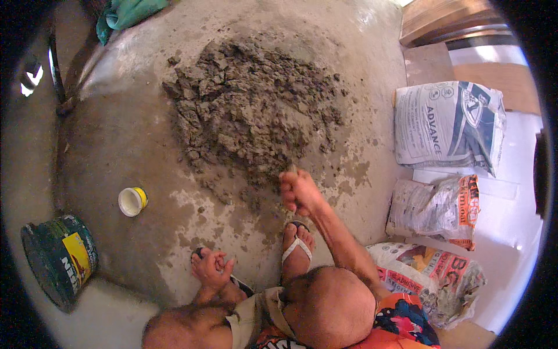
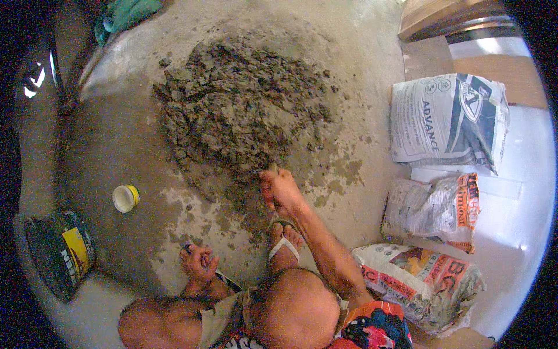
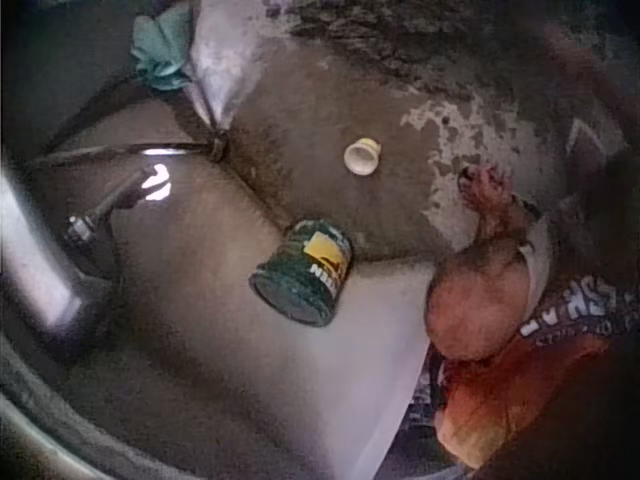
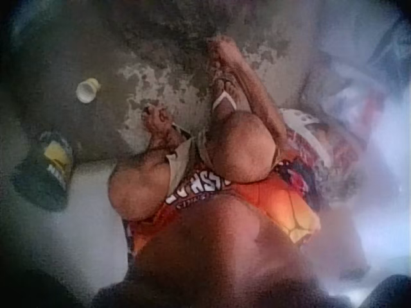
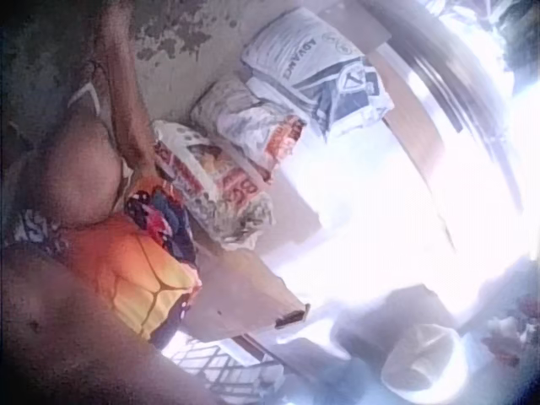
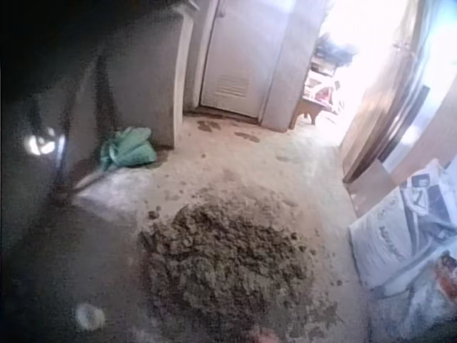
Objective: The person mixes a pile of cement on the floor using a trowel, repeatedly folding and turning the material. They briefly walk to a sink to fill a small cup with water, return, and pour the water into the pile before continuing to mix.
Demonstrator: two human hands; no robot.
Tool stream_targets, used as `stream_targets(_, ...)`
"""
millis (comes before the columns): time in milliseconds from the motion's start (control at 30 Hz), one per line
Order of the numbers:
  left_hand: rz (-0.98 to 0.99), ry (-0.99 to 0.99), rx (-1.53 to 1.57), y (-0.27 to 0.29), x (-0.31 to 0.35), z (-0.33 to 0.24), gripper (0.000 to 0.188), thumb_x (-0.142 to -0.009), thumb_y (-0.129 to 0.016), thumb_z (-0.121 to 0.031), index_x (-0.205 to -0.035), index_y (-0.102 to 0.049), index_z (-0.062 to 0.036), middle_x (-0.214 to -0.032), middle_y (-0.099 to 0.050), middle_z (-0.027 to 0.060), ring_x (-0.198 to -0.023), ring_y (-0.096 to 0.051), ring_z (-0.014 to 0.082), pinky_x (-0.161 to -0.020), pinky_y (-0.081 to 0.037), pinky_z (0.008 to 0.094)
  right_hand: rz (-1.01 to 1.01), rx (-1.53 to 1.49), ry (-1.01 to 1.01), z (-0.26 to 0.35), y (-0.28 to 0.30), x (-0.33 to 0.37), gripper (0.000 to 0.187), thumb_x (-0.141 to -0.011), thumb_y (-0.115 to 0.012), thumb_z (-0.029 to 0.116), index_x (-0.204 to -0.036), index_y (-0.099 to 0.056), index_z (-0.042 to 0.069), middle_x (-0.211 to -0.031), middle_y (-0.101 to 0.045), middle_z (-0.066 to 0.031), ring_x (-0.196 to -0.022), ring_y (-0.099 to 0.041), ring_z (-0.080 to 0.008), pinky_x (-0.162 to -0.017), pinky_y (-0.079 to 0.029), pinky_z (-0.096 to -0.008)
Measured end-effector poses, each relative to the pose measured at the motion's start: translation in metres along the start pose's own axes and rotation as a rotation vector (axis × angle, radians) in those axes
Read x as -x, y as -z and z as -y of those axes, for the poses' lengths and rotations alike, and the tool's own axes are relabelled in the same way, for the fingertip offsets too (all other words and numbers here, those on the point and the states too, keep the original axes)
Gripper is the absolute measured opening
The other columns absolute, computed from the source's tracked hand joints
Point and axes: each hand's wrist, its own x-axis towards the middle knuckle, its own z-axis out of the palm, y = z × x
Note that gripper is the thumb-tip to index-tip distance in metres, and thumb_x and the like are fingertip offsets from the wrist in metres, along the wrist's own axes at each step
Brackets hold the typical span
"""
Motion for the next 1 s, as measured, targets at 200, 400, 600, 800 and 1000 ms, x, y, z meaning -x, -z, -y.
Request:
stream_targets(200,0.073,0.145,0.013,-0.004,0.01,0.008,0.035,-0.077,-0.084,-0.039,-0.102,-0.071,-0.0173,-0.068,-0.06,-0.0021,-0.078,-0.056,0.0253,-0.087,-0.039,0.0486,0.371,-0.263,-0.158,0.029,0.029,0.01,0.034,-0.103,-0.059,0.021,-0.076,-0.039,0.019,-0.061,-0.034,0.0083,-0.042,-0.029,-0.0035,-0.031,-0.023,-0.025)
stream_targets(400,0.052,0.115,-0.062,-0.009,0.017,0.015,0.036,-0.077,-0.085,-0.038,-0.103,-0.07,-0.0176,-0.067,-0.059,-0.0017,-0.082,-0.057,0.029,-0.09,-0.039,0.0507,0.253,-0.148,-0.045,0.034,0.026,0.058,0.035,-0.103,-0.062,0.025,-0.076,-0.041,0.018,-0.06,-0.035,0.0086,-0.039,-0.029,-0.0035,-0.028,-0.024,-0.0247)
stream_targets(600,0.091,0.073,-0.042,-0.004,0.013,0.006,0.037,-0.074,-0.088,-0.026,-0.104,-0.068,-0.0147,-0.069,-0.06,-0.0015,-0.068,-0.06,0.0195,-0.102,-0.042,0.0529,0.204,0.025,0.121,0.079,0.019,0.117,0.032,-0.102,-0.065,0.03,-0.081,-0.045,0.017,-0.061,-0.041,0.0066,-0.039,-0.034,-0.0043,-0.029,-0.025,-0.0255)
stream_targets(800,0.13,0.21,0.156,0.0,0.015,0.008,0.036,-0.075,-0.087,-0.028,-0.104,-0.068,-0.016,-0.07,-0.06,-0.0022,-0.068,-0.06,0.0188,-0.1,-0.042,0.0529,-0.037,0.259,0.683,0.137,0.005,0.169,0.022,-0.104,-0.061,0.027,-0.116,-0.056,0.009,-0.069,-0.047,0.0029,-0.039,-0.038,-0.0055,-0.032,-0.033,-0.0249)
stream_targets(1000,0.08,0.146,0.104,0.003,0.006,-0.002,0.036,-0.077,-0.086,-0.029,-0.104,-0.067,-0.0149,-0.07,-0.06,-0.001,-0.068,-0.06,0.0214,-0.093,-0.041,0.0522,-0.878,1.319,0.871,0.058,0.032,0.003,0.019,-0.105,-0.051,0.017,-0.114,-0.045,0.003,-0.081,-0.068,-0.0261,-0.067,-0.07,-0.0448,-0.054,-0.056,-0.0548)
